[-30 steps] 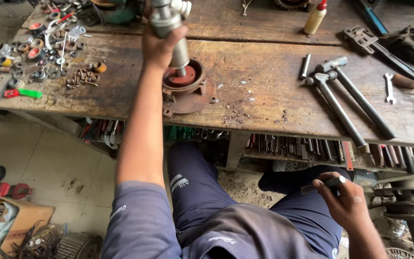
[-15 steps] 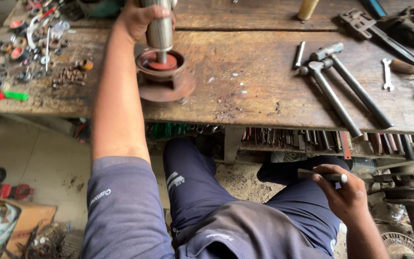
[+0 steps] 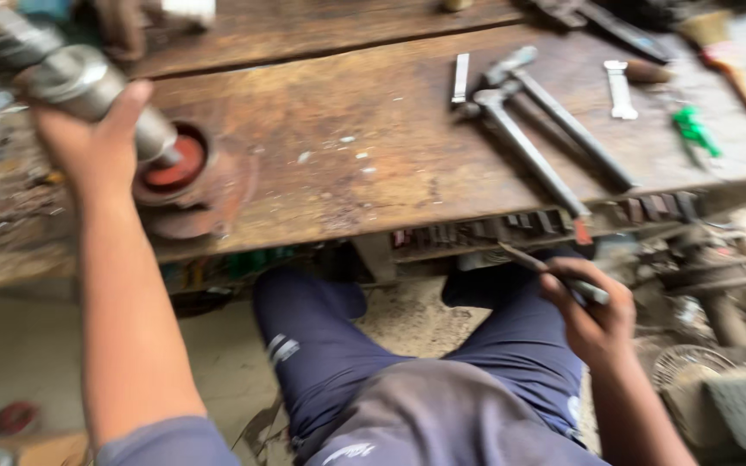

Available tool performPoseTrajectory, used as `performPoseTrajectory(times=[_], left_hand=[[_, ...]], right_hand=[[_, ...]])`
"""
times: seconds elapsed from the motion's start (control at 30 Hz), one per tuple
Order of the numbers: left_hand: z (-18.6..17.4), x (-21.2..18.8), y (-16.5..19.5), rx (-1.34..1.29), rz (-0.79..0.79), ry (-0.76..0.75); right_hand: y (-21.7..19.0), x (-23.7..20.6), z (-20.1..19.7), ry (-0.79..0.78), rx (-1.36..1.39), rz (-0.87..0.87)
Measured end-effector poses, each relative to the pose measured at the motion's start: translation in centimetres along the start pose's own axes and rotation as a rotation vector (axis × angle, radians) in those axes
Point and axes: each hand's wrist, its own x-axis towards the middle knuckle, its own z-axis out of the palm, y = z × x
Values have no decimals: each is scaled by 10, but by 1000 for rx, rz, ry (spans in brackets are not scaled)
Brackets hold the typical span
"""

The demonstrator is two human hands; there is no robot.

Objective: The person sits at a workbench and uses a chisel-like bar and hammer to work on a rusty water pump housing, then wipes the bench with a cloth. They insert a rotor into the housing, squeeze liquid from a bottle around the shaft opening, and press the rotor into place with both hands.

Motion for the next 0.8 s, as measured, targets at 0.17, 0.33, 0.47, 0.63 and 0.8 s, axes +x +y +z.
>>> performPoseTrajectory(times=[0.17,0.33,0.47,0.63,0.8], left_hand=[[16,-22,-19,-52,-28,188],[6,-4,-27,-325,-112,-20],[-4,19,-31,-437,-296,-257],[-16,11,-39,-347,-479,-269],[-8,-6,-43,-358,-470,-111]], right_hand=[[-27,58,21,-49,-289,-408],[-26,133,31,-184,-731,-654],[-10,158,24,-249,-857,-581],[5,161,15,-217,-735,-475],[11,166,15,-143,-739,-515]])
